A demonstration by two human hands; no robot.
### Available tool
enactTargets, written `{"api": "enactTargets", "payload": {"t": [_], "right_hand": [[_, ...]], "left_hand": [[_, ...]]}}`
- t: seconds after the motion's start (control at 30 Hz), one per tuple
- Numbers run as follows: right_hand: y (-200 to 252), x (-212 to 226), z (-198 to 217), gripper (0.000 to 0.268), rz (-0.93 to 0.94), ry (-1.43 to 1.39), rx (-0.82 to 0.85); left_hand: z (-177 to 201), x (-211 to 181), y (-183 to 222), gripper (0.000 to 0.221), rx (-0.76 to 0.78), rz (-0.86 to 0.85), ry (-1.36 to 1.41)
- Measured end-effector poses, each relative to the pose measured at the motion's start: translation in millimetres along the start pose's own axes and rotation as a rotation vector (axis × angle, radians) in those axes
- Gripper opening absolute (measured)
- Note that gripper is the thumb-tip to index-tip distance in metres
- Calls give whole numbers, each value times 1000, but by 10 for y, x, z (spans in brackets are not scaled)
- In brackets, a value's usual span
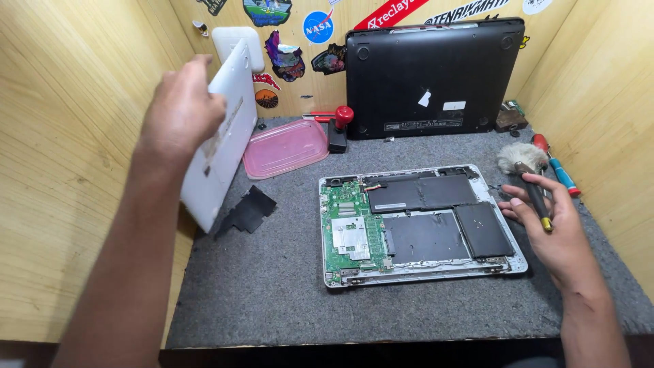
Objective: Disassembling a laptop by removing the back cover and unscrewing internal components at a repair bench.
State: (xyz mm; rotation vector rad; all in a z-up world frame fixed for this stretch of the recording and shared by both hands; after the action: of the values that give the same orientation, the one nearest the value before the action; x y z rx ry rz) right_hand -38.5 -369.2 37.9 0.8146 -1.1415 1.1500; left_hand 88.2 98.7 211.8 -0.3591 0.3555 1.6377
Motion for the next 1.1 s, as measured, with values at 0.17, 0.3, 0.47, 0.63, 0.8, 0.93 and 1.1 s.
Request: {"api": "enactTargets", "payload": {"t": [0.17,0.3,0.47,0.63,0.8,0.93,1.1], "right_hand": [[39,50,-15,39,-2,6,8],[85,145,-38,43,-75,18,-11],[88,137,-27,41,-70,32,-3],[84,142,-36,40,-45,48,0],[106,143,-36,41,-36,34,14],[143,168,-49,41,-64,46,10],[153,136,-13,40,-49,36,9]], "left_hand": [[65,267,-167,55,-90,11,-138],[25,313,-162,43,-161,-13,-177],[108,469,28,56,-250,-20,-212],[324,645,67,54,-429,-110,-124],[272,477,125,70,-400,-65,-168],[209,315,175,76,-725,-502,-458],[85,396,-100,67,-634,-605,-448]]}}
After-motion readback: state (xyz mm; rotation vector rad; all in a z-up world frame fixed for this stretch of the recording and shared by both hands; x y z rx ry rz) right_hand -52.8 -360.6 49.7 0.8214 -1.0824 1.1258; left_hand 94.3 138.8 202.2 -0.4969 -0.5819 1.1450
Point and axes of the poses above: each hand's wrist, its own y-axis away from the middle knuckle, its own z-axis out of the back of the hand, x = y × z, the point moved 10 cm from there along -y, towards the middle knuckle, and after that the axes turned 8 degrees about x, right-handed, at the moved point
